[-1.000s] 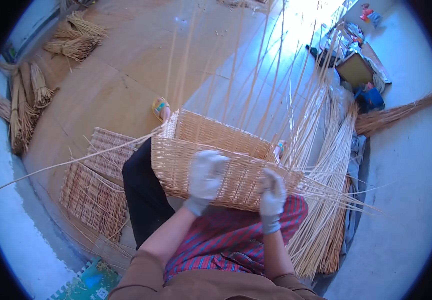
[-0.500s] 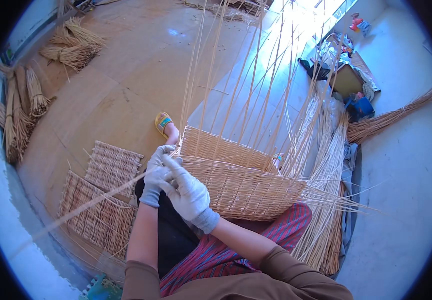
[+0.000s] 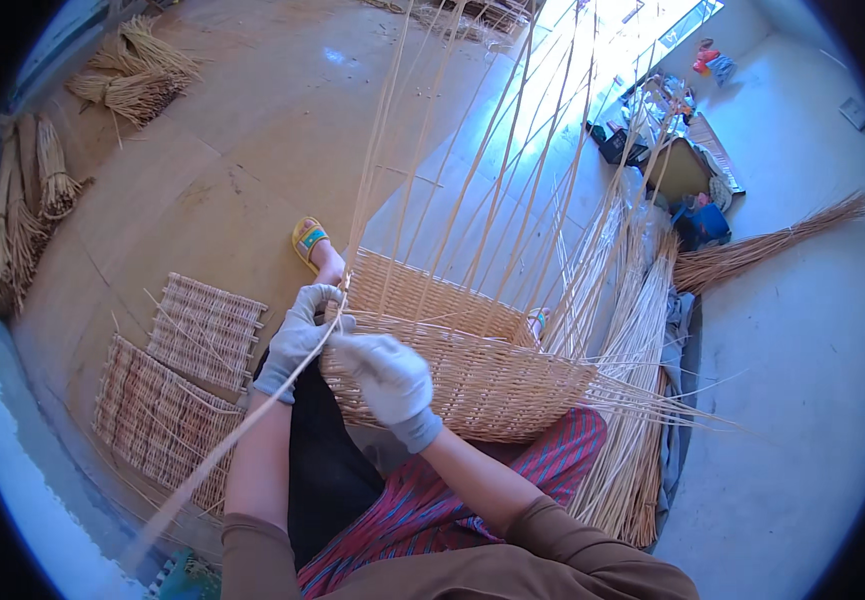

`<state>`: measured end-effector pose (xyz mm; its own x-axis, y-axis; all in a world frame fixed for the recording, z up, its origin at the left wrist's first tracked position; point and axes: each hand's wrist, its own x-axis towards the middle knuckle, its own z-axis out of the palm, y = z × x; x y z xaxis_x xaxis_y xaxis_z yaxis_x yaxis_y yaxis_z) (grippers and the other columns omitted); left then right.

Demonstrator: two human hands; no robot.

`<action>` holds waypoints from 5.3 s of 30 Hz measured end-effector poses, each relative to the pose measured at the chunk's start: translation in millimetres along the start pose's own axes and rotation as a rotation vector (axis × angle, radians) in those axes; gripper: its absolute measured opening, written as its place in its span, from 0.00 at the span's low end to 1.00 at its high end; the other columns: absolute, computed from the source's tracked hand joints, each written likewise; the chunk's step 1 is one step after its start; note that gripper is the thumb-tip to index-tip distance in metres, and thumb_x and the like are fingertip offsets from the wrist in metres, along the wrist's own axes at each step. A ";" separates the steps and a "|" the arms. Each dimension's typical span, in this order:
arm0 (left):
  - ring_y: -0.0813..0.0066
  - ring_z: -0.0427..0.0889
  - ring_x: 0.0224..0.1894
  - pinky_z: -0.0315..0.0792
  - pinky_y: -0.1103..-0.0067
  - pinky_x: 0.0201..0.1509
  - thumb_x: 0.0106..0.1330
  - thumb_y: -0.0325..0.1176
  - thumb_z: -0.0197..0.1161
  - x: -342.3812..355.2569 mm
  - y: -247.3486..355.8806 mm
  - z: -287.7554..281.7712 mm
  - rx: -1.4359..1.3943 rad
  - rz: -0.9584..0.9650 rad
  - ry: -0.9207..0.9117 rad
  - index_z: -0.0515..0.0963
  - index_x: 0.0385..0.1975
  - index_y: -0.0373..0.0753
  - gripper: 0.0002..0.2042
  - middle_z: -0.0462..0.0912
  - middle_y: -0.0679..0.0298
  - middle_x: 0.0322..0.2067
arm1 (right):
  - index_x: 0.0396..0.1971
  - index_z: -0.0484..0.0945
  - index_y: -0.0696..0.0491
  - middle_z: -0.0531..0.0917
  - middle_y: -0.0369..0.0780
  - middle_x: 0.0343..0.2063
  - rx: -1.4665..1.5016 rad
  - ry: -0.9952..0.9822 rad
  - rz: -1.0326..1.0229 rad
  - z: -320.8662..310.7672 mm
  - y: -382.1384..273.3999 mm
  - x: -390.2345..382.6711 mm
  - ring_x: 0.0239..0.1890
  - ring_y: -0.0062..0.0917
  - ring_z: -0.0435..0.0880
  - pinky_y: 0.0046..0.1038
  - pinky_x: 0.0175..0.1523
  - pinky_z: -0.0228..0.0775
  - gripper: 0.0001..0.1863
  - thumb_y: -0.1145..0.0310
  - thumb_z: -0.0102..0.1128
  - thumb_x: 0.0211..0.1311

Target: The recorder is weaving a wicker or straw basket by hand, using long stalks to create the sides and base.

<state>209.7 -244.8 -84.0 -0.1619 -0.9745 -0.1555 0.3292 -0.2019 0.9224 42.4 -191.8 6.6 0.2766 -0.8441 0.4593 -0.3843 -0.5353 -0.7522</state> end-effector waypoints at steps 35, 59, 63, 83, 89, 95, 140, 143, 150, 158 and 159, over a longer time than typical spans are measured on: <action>0.70 0.82 0.51 0.76 0.75 0.55 0.62 0.30 0.70 -17.5 -3.2 17.7 0.284 0.234 0.269 0.75 0.57 0.38 0.23 0.83 0.58 0.48 | 0.22 0.86 0.44 0.85 0.33 0.30 -0.953 -0.458 -0.260 2.9 57.8 101.0 0.44 0.31 0.79 0.40 0.45 0.66 0.10 0.55 0.63 0.49; 0.45 0.82 0.49 0.75 0.57 0.54 0.65 0.42 0.59 -351.3 -219.8 -88.4 0.883 -0.735 0.516 0.80 0.45 0.37 0.16 0.84 0.47 0.46 | 0.66 0.70 0.54 0.79 0.43 0.51 -0.216 -0.370 0.166 -18.0 -71.4 -138.8 0.50 0.28 0.79 0.30 0.59 0.72 0.34 0.89 0.52 0.57; 0.45 0.82 0.51 0.76 0.59 0.55 0.60 0.40 0.59 -420.5 -290.4 -70.8 0.840 -1.020 0.327 0.81 0.47 0.39 0.17 0.83 0.46 0.47 | 0.47 0.84 0.51 0.88 0.40 0.38 0.035 -0.790 0.155 8.4 -108.1 -146.4 0.39 0.31 0.86 0.31 0.43 0.78 0.14 0.78 0.66 0.61; 0.63 0.86 0.35 0.78 0.69 0.41 0.59 0.31 0.68 -539.2 -331.3 -107.0 0.354 -1.119 1.472 0.84 0.34 0.38 0.06 0.87 0.54 0.30 | 0.48 0.83 0.48 0.82 0.40 0.28 -0.238 -1.194 0.074 72.0 -146.5 -154.9 0.33 0.37 0.83 0.37 0.38 0.75 0.14 0.69 0.64 0.62; 0.69 0.86 0.36 0.77 0.72 0.39 0.58 0.28 0.69 -543.1 -368.8 -129.7 0.068 -1.080 1.487 0.81 0.31 0.38 0.05 0.86 0.58 0.27 | 0.47 0.83 0.48 0.82 0.40 0.28 -0.221 -1.199 0.067 70.5 -144.2 -154.9 0.32 0.37 0.83 0.36 0.37 0.74 0.14 0.70 0.64 0.61; 0.62 0.85 0.40 0.83 0.66 0.47 0.74 0.27 0.56 -514.9 -314.8 -160.8 -0.572 -0.206 1.470 0.71 0.45 0.42 0.04 0.81 0.60 0.37 | 0.47 0.83 0.48 0.83 0.40 0.29 -0.141 -1.199 0.077 64.8 -136.4 -156.1 0.33 0.37 0.84 0.36 0.38 0.75 0.14 0.70 0.64 0.62; 0.54 0.85 0.42 0.79 0.67 0.44 0.67 0.31 0.63 -103.5 26.1 116.7 1.076 0.554 0.099 0.79 0.49 0.42 0.12 0.82 0.55 0.45 | 0.45 0.83 0.54 0.87 0.35 0.36 0.656 0.408 0.619 -92.2 47.8 -26.3 0.29 0.11 0.80 0.15 0.31 0.70 0.09 0.66 0.62 0.72; 0.55 0.86 0.44 0.81 0.67 0.44 0.65 0.33 0.65 -81.0 40.7 113.9 1.285 0.551 0.201 0.71 0.65 0.51 0.27 0.71 0.55 0.64 | 0.43 0.83 0.55 0.87 0.36 0.35 0.561 0.309 0.621 -96.8 50.5 -18.1 0.29 0.14 0.82 0.17 0.31 0.72 0.10 0.65 0.63 0.71; 0.53 0.87 0.43 0.82 0.65 0.40 0.63 0.41 0.68 -61.5 40.3 101.5 1.519 0.242 0.028 0.57 0.74 0.63 0.39 0.62 0.54 0.71 | 0.40 0.84 0.54 0.88 0.36 0.30 0.531 0.294 0.862 -88.0 71.2 -17.7 0.21 0.14 0.82 0.18 0.21 0.67 0.12 0.61 0.63 0.70; 0.48 0.84 0.49 0.81 0.64 0.44 0.61 0.40 0.70 -56.7 31.2 113.1 1.454 0.213 0.076 0.52 0.76 0.58 0.44 0.55 0.47 0.73 | 0.44 0.79 0.54 0.85 0.43 0.38 -0.016 0.474 0.260 -67.9 61.6 39.5 0.28 0.27 0.85 0.30 0.31 0.78 0.08 0.72 0.62 0.66; 0.46 0.83 0.50 0.81 0.63 0.46 0.60 0.39 0.72 -55.8 31.8 116.7 1.397 0.116 0.079 0.50 0.77 0.58 0.46 0.55 0.47 0.73 | 0.51 0.77 0.51 0.84 0.45 0.42 -0.312 0.463 0.075 -64.9 60.0 53.4 0.32 0.31 0.86 0.33 0.34 0.78 0.15 0.73 0.63 0.64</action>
<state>120.7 -185.4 -4.7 -0.1308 -0.9909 -0.0316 -0.8550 0.0966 0.5095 -23.0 -271.1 16.6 -0.1495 -0.7685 0.6221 -0.6497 -0.3979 -0.6477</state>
